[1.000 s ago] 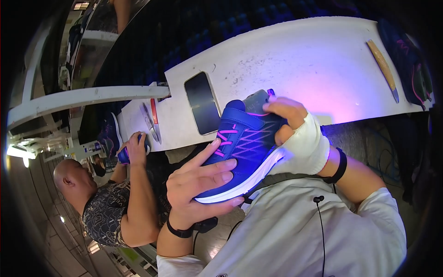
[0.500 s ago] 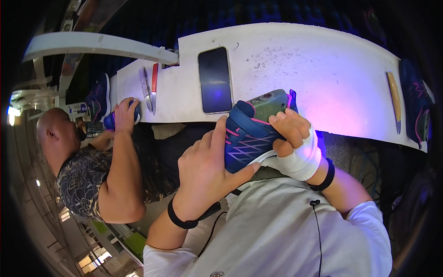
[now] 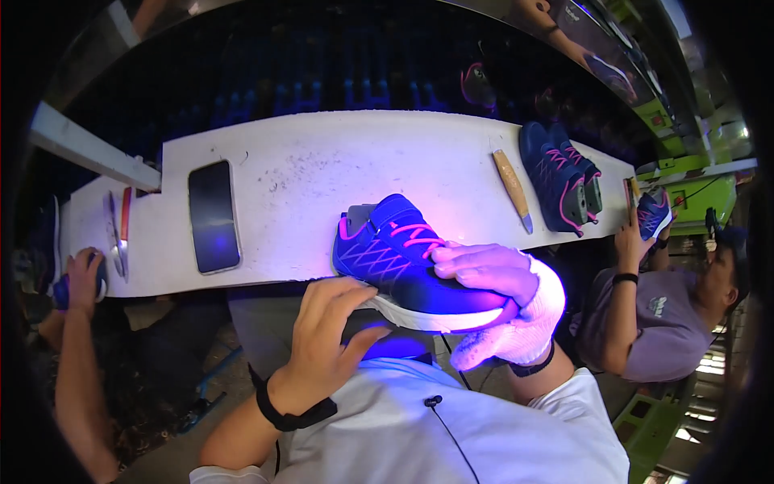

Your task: Checking shoes for quality and cleanliness on an assembly line.

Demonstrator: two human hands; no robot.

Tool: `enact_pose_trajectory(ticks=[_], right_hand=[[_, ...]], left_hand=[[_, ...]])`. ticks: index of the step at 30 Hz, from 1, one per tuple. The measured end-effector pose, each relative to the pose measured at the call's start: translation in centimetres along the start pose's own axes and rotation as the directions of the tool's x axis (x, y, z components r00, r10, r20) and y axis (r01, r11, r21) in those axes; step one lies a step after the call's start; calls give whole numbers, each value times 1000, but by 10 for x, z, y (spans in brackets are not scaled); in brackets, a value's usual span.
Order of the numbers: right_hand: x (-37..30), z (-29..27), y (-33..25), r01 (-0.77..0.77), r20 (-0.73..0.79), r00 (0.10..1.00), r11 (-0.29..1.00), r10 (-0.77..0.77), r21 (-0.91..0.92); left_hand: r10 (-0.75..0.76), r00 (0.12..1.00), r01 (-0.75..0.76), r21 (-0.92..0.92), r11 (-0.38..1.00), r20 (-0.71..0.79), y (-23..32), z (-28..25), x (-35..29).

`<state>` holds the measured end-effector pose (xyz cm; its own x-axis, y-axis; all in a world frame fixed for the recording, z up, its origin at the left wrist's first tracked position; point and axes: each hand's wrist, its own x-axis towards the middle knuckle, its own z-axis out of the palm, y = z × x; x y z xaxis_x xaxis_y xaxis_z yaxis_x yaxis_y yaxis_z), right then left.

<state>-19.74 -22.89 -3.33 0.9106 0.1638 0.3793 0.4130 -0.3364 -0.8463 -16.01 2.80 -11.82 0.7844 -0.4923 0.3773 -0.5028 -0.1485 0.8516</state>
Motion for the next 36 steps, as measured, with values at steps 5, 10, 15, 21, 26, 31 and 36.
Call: enact_pose_trajectory(ticks=[5,10,15,21,26,31,36], right_hand=[[-6,10,4,44,-44,998,999,-44,6],[-31,-15,20,-47,-97,994,991,59,124],[-63,-16,56,-65,-297,937,927,185,371],[-85,1,95,-137,-314,852,756,420,641],[-87,8,82,-215,-395,908,965,141,-149],[-76,-12,84,-140,-186,981,889,63,-436],[-44,-15,99,-611,-358,726,790,587,56]], left_hand=[[129,989,-134,-70,988,-74,11,28,8],[184,976,-179,52,982,-115,8,51,16],[149,989,-145,258,955,3,-1,49,29],[8,946,-154,428,890,324,0,29,77],[77,906,-261,406,876,416,-6,24,87],[-20,907,-27,105,994,421,-38,-10,90],[-304,854,319,37,947,422,-41,-68,91]])
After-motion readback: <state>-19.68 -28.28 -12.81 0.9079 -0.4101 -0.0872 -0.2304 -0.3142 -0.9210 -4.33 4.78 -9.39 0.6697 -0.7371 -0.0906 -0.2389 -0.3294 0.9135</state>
